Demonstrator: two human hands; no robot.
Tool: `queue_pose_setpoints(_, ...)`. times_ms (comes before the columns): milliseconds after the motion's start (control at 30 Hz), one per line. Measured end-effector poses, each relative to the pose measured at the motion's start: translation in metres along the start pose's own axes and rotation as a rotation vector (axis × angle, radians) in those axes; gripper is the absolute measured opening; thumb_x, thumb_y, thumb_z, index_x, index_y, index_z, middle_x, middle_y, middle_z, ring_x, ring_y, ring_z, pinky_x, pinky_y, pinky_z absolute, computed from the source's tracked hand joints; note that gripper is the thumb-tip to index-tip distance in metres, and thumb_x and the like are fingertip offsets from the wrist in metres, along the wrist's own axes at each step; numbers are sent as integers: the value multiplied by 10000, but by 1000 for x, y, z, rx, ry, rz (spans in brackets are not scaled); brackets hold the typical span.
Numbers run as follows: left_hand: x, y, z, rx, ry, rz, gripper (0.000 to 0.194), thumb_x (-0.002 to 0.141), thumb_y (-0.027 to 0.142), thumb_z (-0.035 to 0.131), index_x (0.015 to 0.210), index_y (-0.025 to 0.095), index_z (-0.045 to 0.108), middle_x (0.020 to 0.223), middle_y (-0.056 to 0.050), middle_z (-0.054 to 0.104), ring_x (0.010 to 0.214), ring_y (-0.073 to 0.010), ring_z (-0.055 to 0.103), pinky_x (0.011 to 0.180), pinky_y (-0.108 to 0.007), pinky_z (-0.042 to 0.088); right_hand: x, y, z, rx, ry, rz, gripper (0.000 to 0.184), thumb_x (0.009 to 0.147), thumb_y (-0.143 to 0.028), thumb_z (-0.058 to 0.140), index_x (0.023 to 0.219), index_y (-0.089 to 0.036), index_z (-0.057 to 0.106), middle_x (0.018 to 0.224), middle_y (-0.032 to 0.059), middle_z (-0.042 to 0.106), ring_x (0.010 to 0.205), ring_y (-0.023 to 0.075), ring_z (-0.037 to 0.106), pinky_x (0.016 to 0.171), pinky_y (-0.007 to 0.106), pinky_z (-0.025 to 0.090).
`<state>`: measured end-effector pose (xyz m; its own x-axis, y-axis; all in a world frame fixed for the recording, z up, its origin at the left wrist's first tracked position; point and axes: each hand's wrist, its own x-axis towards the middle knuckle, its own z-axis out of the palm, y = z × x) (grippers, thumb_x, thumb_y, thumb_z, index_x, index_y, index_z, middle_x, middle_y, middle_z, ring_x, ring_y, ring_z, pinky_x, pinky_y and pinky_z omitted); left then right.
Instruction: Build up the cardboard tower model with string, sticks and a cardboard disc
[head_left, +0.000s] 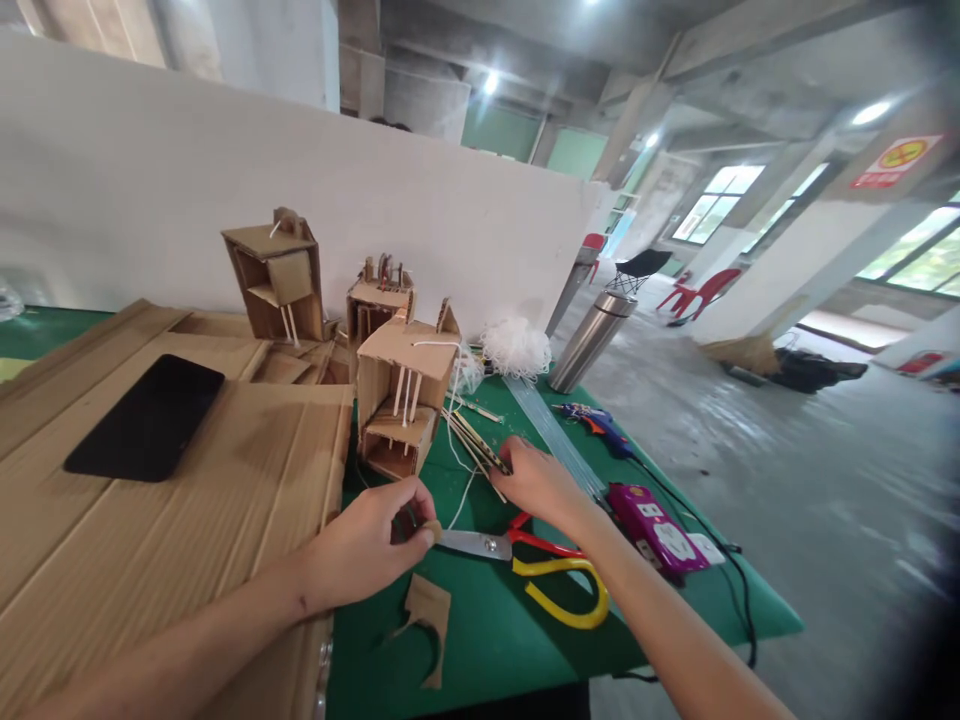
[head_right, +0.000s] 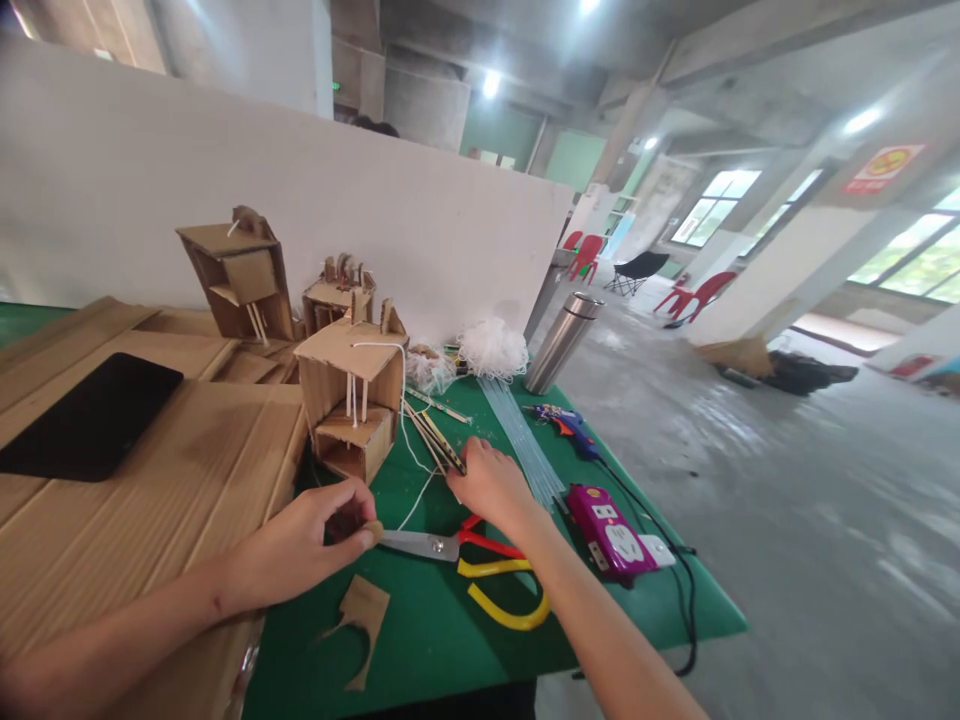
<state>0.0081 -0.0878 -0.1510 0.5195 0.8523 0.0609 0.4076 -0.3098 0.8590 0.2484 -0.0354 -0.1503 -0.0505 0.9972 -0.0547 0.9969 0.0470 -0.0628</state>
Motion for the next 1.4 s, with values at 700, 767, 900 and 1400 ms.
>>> queue_pose_setpoints(700,-1,-3,0,-91,75,31,123,812,230,578,892,218,485,815,23,585,728,-148,606,648,-266,529,13,-9,-3,146,26,13,183,946,-314,594,903,-143,644,922,50,681,851,194,651,783,357,504)
queue_pose_setpoints(767,-1,-4,-1,-100,86,42,130,811,223,571,889,219,467,794,34,571,676,-132,582,627,-258,513,5,-5,-12,183,66,33,124,926,-230,566,848,-153,624,851,62,683,798,199,652,707,305,468)
queue_pose_setpoints(900,0,-5,-2,-125,115,65,140,807,228,573,889,219,460,789,32,566,682,-133,569,623,-254,500,-46,5,-15,273,161,69,112,938,-210,443,893,-193,543,732,30,645,649,190,612,592,278,411)
queue_pose_setpoints(1400,1,-7,-1,-107,195,67,165,836,260,562,991,212,532,867,-12,619,821,-173,628,687,-283,541,-167,-13,75,1042,575,224,438,922,-611,477,1076,-233,636,1015,109,739,936,258,709,691,249,576)
